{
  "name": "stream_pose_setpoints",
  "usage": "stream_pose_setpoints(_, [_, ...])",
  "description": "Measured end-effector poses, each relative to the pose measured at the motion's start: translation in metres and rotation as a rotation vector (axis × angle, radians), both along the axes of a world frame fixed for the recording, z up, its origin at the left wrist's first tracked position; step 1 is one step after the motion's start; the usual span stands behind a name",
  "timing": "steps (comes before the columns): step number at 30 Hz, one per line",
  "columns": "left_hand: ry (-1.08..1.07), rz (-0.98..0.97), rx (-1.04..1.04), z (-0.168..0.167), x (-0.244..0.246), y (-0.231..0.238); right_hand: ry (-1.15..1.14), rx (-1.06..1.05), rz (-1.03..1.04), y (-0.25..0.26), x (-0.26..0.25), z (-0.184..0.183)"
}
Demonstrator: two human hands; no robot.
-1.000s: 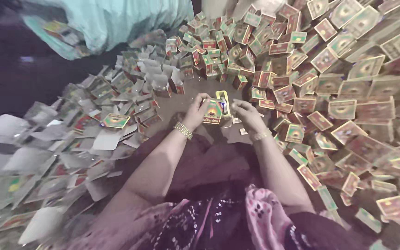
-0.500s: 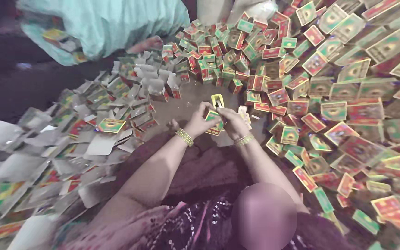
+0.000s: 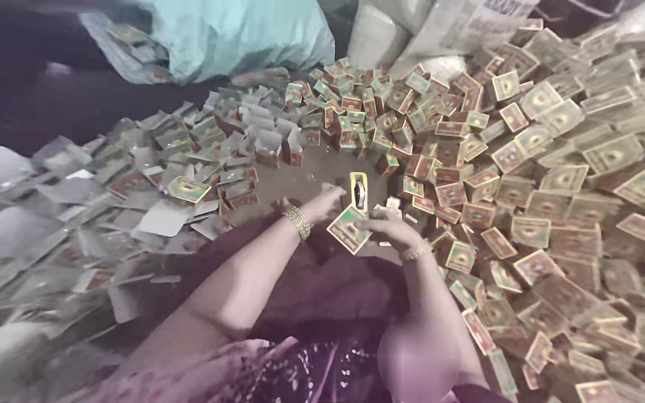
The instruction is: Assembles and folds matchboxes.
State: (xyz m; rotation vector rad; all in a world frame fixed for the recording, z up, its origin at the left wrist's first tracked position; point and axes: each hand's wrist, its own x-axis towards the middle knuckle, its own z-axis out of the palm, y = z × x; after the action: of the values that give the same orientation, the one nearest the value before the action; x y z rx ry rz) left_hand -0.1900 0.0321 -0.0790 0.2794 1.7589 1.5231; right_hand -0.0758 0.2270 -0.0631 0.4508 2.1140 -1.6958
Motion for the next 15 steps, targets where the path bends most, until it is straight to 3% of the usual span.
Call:
stream_pose_setpoints(3, [0.045,0.131,-0.106,-0.005,-0.014,-0.004,-0.089,0.147,0.071,0.013,-0.008,0.009])
stream_pose_setpoints(5, [0.092,0.148,-0.106,-0.008,-0.022,-0.006,0.151,0.16,-0.262,0.027,-0.013,0.018])
stream_pose_setpoints(7, [0.104,0.141,-0.072,-0.007,-0.022,-0.006,0.592,-0.009,-0.73,0.036,-0.024,0.031])
stream_pose_setpoints(9, [0.114,0.128,-0.059,-0.007,-0.018,-0.006,0.853,-0.096,-0.975,0.049,-0.027,0.046])
stream_pose_setpoints(12, [0.124,0.101,-0.032,-0.01,-0.018,-0.004,0.91,-0.032,-1.038,0.048,-0.022,0.047])
stream_pose_setpoints(15, [0.143,0.122,-0.033,-0.009,-0.02,-0.006,0.711,0.047,-0.898,0.03,-0.017,0.017])
